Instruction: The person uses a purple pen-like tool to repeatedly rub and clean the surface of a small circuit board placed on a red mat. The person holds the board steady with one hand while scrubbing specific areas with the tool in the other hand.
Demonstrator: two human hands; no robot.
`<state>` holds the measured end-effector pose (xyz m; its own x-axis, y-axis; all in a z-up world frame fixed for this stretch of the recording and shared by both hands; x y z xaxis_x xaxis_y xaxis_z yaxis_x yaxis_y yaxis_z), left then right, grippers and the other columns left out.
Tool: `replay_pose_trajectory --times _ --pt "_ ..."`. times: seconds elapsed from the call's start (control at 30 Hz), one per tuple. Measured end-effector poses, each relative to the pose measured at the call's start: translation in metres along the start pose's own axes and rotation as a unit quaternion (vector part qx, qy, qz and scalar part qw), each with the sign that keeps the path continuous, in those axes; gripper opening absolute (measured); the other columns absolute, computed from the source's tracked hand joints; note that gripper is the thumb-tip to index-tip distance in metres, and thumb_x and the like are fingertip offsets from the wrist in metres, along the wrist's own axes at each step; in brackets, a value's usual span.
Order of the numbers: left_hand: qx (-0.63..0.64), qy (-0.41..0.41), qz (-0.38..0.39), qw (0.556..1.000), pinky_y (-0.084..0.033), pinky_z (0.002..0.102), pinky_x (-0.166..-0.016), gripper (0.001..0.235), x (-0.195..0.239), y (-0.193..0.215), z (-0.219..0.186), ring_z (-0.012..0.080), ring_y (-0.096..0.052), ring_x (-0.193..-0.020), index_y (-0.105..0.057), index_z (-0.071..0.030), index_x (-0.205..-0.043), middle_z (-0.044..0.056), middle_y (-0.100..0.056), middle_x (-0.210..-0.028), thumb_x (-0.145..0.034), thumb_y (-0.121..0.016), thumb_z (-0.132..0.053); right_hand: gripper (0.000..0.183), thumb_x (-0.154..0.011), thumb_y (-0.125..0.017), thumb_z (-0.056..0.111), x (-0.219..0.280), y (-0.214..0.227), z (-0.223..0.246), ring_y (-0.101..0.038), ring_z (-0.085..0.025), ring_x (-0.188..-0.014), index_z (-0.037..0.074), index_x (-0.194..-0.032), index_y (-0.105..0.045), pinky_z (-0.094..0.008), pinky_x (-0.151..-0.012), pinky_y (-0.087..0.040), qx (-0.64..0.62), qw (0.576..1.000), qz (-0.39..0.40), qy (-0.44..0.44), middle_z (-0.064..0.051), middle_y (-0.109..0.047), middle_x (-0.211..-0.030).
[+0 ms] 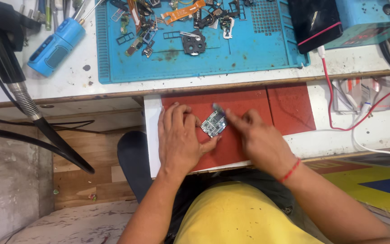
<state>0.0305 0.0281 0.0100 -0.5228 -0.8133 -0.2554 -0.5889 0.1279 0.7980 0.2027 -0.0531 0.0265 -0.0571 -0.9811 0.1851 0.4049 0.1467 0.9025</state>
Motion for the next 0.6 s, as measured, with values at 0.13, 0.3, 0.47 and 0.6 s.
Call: replay_pose_trajectory --times 0.13,0.3,0.47,0.6 --pt "0.009 0.022 0.011 1.0 -0.03 0.054 -0.113 0.053 0.0 0.001 0.004 0.0348 -0.045 -0.129 -0.066 -0.008 -0.088 0.013 -0.056 -0.123 -0.061 -0.093 -0.044 0.062 -0.086 -0.051 0.002 -0.003 -0.001 -0.003 -0.068 -0.04 -0.076 0.018 -0.146 -0.055 -0.049 -0.067 -0.056 -0.001 1.0 0.008 -0.007 -0.017 -0.062 -0.108" --pt "0.004 0.022 0.01 1.0 -0.028 0.055 -0.112 0.052 -0.002 0.004 0.005 0.0342 -0.045 -0.128 -0.068 -0.009 -0.087 0.012 -0.057 -0.122 -0.058 -0.093 -0.044 0.063 -0.084 -0.052 0.002 0.0 0.001 0.007 -0.069 -0.04 -0.075 0.019 -0.145 -0.057 -0.05 -0.068 -0.056 -0.01 0.999 0.015 0.036 -0.018 -0.062 -0.108" --pt "0.024 0.042 0.027 0.998 -0.029 0.053 -0.113 0.05 0.0 0.0 0.008 0.0328 -0.045 -0.129 -0.067 -0.009 -0.084 0.011 -0.056 -0.123 -0.061 -0.093 -0.045 0.066 -0.084 -0.052 0.0 -0.006 0.005 0.002 -0.067 -0.042 -0.075 0.018 -0.148 -0.053 -0.051 -0.065 -0.055 -0.002 1.0 0.012 -0.021 -0.019 -0.061 -0.11" --pt "0.015 0.02 0.014 1.0 -0.029 0.055 -0.112 0.051 -0.001 0.001 0.007 0.033 -0.045 -0.127 -0.068 -0.009 -0.085 0.011 -0.057 -0.121 -0.061 -0.093 -0.046 0.061 -0.086 -0.054 0.003 0.0 0.006 0.005 -0.068 -0.04 -0.078 0.02 -0.145 -0.057 -0.049 -0.068 -0.056 -0.021 1.0 0.02 -0.001 -0.017 -0.062 -0.108"
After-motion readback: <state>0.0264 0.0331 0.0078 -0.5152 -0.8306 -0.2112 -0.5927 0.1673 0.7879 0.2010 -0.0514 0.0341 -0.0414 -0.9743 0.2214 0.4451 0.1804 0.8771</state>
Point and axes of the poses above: each hand's wrist, its own x-axis away from the middle knuckle, its own y-axis out of the back of the hand, z = x × y, the point moved 4 cm from there along -x, towards the middle knuckle
